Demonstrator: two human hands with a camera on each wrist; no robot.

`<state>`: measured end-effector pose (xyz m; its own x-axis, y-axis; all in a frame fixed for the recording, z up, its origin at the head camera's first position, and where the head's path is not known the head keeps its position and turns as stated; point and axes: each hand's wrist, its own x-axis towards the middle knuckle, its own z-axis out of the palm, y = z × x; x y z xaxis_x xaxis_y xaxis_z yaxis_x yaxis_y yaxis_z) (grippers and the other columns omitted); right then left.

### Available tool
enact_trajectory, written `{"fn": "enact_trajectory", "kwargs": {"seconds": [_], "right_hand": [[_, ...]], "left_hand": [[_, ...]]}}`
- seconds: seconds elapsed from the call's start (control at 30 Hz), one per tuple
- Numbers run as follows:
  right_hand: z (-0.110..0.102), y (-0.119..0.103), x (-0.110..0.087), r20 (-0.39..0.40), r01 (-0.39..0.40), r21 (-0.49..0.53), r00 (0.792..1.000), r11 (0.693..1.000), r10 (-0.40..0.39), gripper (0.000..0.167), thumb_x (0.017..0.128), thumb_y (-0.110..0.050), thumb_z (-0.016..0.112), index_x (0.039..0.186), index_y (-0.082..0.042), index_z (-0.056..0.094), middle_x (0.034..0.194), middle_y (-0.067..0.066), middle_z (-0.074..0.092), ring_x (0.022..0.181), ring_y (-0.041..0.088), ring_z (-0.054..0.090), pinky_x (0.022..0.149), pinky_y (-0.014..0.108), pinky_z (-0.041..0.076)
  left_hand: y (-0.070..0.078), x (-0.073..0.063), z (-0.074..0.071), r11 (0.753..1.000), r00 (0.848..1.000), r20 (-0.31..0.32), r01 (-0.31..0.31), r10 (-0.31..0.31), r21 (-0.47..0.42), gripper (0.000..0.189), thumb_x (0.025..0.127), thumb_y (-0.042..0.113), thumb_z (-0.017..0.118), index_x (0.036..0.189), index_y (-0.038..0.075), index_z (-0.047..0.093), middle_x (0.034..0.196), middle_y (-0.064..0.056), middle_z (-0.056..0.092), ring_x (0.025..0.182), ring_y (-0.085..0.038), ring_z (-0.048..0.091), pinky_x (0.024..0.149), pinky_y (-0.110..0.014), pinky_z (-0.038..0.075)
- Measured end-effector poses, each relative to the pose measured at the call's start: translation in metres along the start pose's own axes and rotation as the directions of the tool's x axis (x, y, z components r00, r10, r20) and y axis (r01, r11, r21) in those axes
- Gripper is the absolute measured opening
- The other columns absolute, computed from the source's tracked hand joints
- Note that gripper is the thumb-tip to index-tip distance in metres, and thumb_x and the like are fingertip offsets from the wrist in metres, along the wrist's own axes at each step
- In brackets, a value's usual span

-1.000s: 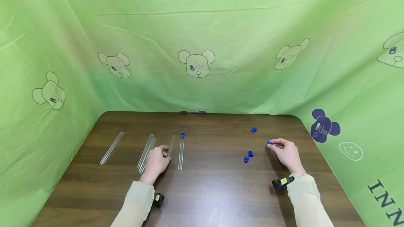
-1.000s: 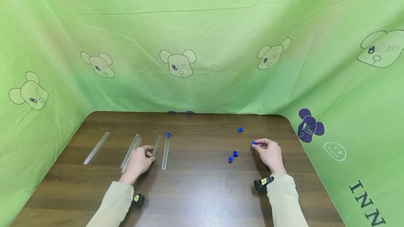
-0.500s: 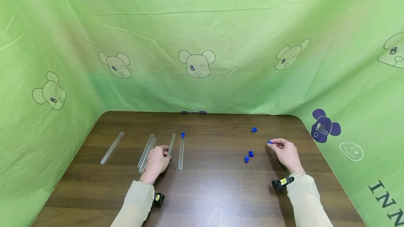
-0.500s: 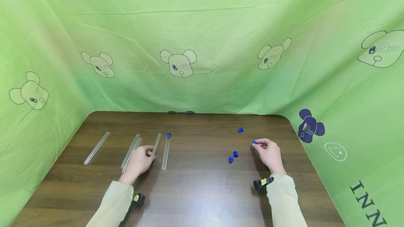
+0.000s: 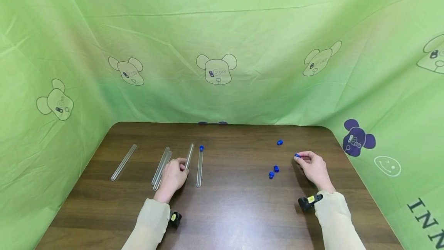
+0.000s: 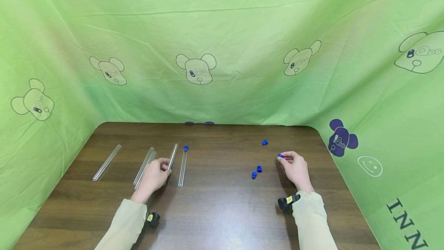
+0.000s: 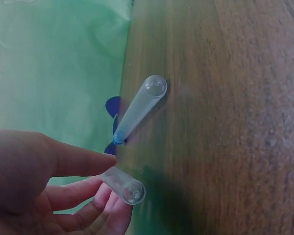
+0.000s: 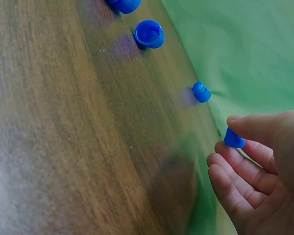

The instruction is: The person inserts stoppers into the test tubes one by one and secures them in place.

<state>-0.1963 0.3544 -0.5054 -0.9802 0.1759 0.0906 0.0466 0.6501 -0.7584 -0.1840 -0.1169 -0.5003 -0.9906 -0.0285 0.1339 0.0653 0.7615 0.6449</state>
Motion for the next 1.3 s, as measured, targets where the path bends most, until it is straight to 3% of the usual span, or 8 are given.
{"fn": "enact_trajectory", "kwargs": {"seconds": [0.2, 0.5, 0.87, 1.07, 1.3], "right_hand": [[0.0020, 0.0010, -0.0006, -0.009, -0.022, 0.024, 1.000, 0.999, 0.022, 0.031, 0.100, -0.017, 0.066, 0.117, 0.009, 0.062, 0.108, 0.027, 0.068, 0.094, 0.032, 0.070, 0.065, 0.019, 0.053], [0.0031, 0.0020, -0.0005, -0.062, -0.016, 0.001, 0.998, 1.000, 0.016, 0.031, 0.099, -0.020, 0.069, 0.115, 0.006, 0.066, 0.106, 0.024, 0.070, 0.083, 0.005, 0.064, 0.066, 0.015, 0.049], [0.0032, -0.0031, 0.0003, -0.083, -0.004, 0.002, 0.997, 1.000, 0.005, 0.032, 0.098, -0.023, 0.070, 0.116, 0.004, 0.068, 0.107, 0.021, 0.071, 0.083, 0.000, 0.062, 0.069, 0.013, 0.046], [0.0054, -0.0030, 0.0002, -0.106, 0.016, -0.005, 0.994, 1.000, -0.016, 0.032, 0.098, -0.024, 0.071, 0.115, 0.003, 0.070, 0.106, 0.021, 0.072, 0.082, -0.003, 0.059, 0.069, 0.015, 0.045], [0.0079, -0.0042, -0.0004, -0.117, 0.021, 0.016, 0.993, 1.000, -0.019, 0.030, 0.097, -0.023, 0.072, 0.114, 0.003, 0.071, 0.105, 0.021, 0.072, 0.080, -0.008, 0.057, 0.068, 0.014, 0.046]], "left_hand": [[0.0002, 0.0012, 0.0006, 1.000, 1.000, 0.003, 0.001, -0.001, -0.011, 0.031, 0.082, 0.004, 0.077, 0.113, 0.000, 0.073, 0.083, -0.002, 0.063, 0.081, -0.028, 0.062, 0.076, -0.045, 0.047], [0.0021, 0.0016, 0.0000, 0.997, 0.999, 0.015, 0.034, -0.033, -0.064, 0.031, 0.085, 0.003, 0.075, 0.115, 0.001, 0.072, 0.086, -0.004, 0.073, 0.084, -0.029, 0.069, 0.076, -0.046, 0.049], [0.0040, 0.0021, -0.0002, 0.996, 1.000, -0.014, 0.014, -0.016, -0.088, 0.031, 0.084, 0.004, 0.075, 0.115, 0.003, 0.072, 0.082, -0.003, 0.074, 0.082, -0.028, 0.070, 0.077, -0.046, 0.050], [0.0050, 0.0028, -0.0006, 0.994, 1.000, -0.018, -0.012, 0.010, -0.113, 0.033, 0.084, 0.004, 0.077, 0.116, 0.003, 0.072, 0.082, -0.003, 0.075, 0.075, -0.020, 0.071, 0.076, -0.046, 0.050], [0.0087, 0.0011, -0.0005, 0.988, 1.000, -0.010, 0.000, -0.002, -0.156, 0.034, 0.085, 0.003, 0.076, 0.118, 0.003, 0.071, 0.082, -0.002, 0.075, 0.072, -0.016, 0.072, 0.078, -0.046, 0.051]]}}
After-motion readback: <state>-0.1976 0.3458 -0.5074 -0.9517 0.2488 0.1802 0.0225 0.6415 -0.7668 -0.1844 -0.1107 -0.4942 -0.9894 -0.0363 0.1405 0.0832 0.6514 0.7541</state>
